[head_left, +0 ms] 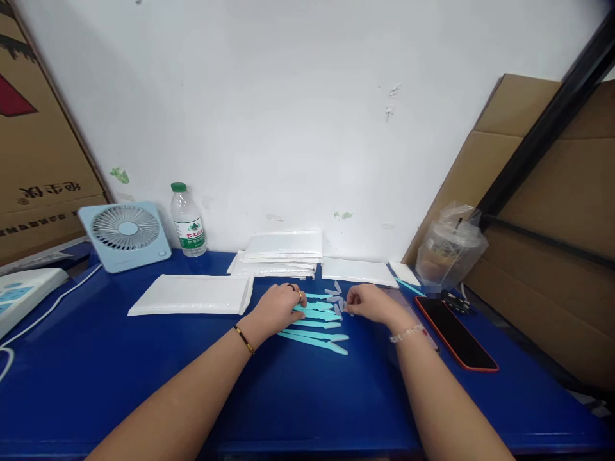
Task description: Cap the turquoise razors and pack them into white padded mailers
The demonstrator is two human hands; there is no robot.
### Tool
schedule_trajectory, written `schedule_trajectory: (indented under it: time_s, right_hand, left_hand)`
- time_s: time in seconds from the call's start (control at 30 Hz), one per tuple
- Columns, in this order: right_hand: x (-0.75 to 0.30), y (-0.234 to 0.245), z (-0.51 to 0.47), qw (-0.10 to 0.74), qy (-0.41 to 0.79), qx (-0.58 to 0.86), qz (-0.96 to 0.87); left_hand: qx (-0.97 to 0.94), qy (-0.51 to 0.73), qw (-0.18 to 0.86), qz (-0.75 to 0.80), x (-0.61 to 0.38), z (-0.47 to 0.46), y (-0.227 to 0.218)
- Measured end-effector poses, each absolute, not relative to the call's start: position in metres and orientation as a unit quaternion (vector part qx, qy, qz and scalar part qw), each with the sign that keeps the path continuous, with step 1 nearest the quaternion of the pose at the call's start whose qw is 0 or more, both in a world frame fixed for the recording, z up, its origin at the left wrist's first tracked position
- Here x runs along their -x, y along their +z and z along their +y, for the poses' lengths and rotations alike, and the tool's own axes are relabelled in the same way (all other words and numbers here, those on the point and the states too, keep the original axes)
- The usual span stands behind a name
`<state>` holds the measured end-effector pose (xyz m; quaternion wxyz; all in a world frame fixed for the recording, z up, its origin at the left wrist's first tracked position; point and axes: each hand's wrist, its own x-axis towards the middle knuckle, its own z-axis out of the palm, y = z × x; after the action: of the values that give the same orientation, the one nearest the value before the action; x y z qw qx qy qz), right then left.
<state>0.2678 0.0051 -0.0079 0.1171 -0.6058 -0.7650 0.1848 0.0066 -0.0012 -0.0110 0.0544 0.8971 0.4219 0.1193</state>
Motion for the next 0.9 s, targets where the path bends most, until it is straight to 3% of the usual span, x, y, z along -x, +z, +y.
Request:
schedule_trajectory:
  time_s: [0.23, 0.47, 0.77, 0.9]
  right_hand:
    - [-0.267, -0.010, 0.005, 0.089, 0.192, 0.623, -0.753]
    - [-0.270, 0.005, -0.003, 0.150, 0.290, 0.563, -0.759]
    - [-0.263, 0.010, -0.009, 0.152, 0.282, 0.522, -0.791]
    - [-0.262, 0.010, -0.010, 0.157, 0.316, 0.513, -0.782]
  left_hand:
    - [-0.909, 0.106, 0.036, 0.402, -0.007, 0.001, -0.013]
    - [-0.930, 0.110, 0.005, 0.349, -0.009, 0.002, -0.014]
    - [-0.918, 0.131, -0.051, 0.370, -0.021, 0.000, -0.016]
    - [-0.907, 0.158, -0.021, 0.389, -0.018, 0.002, -0.017]
